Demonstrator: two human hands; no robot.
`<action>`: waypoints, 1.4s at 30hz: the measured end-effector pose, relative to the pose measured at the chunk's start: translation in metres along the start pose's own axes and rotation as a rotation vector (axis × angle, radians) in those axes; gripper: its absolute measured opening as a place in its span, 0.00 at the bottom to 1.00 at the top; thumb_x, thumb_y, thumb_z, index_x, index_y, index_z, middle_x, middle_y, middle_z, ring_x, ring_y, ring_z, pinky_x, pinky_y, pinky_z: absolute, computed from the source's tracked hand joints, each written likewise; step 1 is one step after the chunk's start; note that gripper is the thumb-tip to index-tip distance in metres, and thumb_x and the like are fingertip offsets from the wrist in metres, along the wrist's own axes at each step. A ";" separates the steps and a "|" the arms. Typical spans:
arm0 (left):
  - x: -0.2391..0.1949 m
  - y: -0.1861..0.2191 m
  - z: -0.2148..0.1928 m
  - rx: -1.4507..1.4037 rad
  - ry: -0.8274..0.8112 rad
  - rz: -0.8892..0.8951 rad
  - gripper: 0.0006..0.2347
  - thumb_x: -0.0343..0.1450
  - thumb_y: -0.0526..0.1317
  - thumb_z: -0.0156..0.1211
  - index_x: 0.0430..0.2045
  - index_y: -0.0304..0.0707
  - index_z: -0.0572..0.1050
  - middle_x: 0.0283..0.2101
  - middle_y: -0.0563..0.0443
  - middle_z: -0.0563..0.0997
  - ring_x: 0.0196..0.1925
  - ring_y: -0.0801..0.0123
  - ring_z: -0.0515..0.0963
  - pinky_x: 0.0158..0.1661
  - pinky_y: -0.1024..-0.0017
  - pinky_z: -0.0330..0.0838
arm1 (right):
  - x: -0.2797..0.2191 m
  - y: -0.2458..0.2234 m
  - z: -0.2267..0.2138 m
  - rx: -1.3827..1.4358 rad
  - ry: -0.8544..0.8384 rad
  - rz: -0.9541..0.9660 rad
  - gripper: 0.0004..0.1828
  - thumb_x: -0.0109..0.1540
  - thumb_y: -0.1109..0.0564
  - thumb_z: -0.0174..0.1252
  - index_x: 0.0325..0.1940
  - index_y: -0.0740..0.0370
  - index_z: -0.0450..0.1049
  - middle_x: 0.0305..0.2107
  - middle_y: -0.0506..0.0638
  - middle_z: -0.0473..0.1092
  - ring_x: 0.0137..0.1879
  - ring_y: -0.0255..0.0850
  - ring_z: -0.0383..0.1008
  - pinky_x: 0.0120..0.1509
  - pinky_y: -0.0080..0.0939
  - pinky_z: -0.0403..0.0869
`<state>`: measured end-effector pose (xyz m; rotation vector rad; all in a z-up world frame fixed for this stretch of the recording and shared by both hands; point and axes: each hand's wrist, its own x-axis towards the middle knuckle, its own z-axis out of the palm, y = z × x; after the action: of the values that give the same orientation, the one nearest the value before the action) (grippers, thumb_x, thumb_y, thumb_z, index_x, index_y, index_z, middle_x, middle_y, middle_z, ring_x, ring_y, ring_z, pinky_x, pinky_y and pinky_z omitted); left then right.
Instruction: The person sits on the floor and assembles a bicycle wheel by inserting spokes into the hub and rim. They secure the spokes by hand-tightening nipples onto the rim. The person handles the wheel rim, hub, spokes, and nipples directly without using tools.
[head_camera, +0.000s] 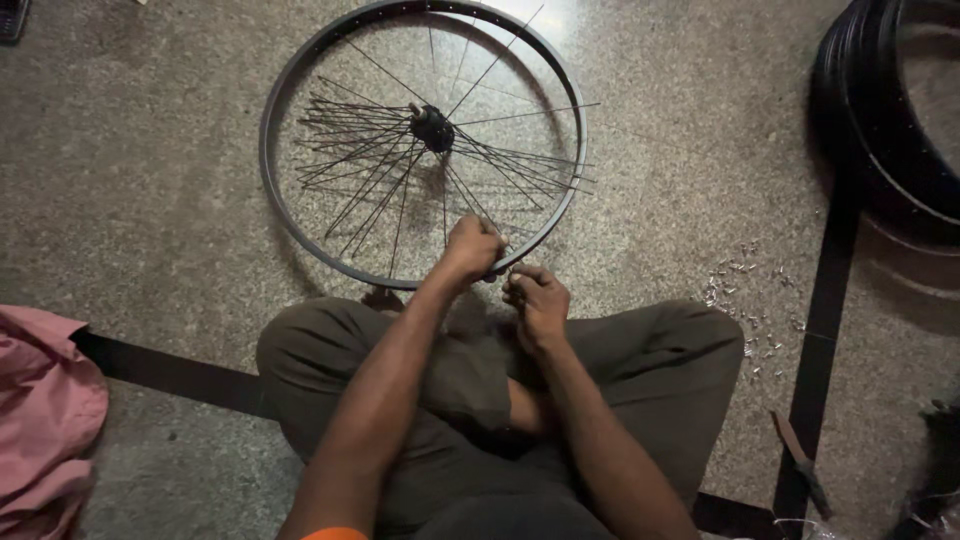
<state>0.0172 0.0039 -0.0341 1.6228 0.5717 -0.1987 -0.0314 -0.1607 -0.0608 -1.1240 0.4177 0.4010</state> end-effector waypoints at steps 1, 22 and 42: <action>0.000 -0.001 0.000 0.035 0.013 0.042 0.08 0.65 0.35 0.69 0.22 0.32 0.74 0.22 0.45 0.81 0.21 0.64 0.81 0.19 0.64 0.75 | 0.000 -0.001 0.002 -0.015 -0.010 -0.031 0.09 0.62 0.65 0.59 0.47 0.69 0.75 0.29 0.51 0.73 0.32 0.38 0.75 0.37 0.37 0.76; -0.007 0.013 0.001 0.131 -0.039 -0.073 0.09 0.67 0.36 0.66 0.20 0.27 0.76 0.20 0.40 0.80 0.17 0.59 0.81 0.18 0.63 0.76 | 0.006 0.020 0.010 0.046 0.068 -0.018 0.10 0.68 0.54 0.54 0.49 0.62 0.71 0.24 0.48 0.66 0.27 0.38 0.65 0.28 0.38 0.67; -0.015 0.020 0.001 0.049 -0.014 -0.098 0.10 0.66 0.35 0.67 0.28 0.29 0.71 0.22 0.42 0.79 0.17 0.62 0.80 0.16 0.65 0.74 | -0.010 -0.003 0.023 0.089 0.052 -0.008 0.13 0.66 0.58 0.54 0.55 0.58 0.70 0.29 0.44 0.69 0.29 0.33 0.67 0.30 0.34 0.67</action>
<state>0.0138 -0.0013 -0.0094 1.6405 0.6402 -0.2982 -0.0362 -0.1420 -0.0449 -1.0510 0.4717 0.3437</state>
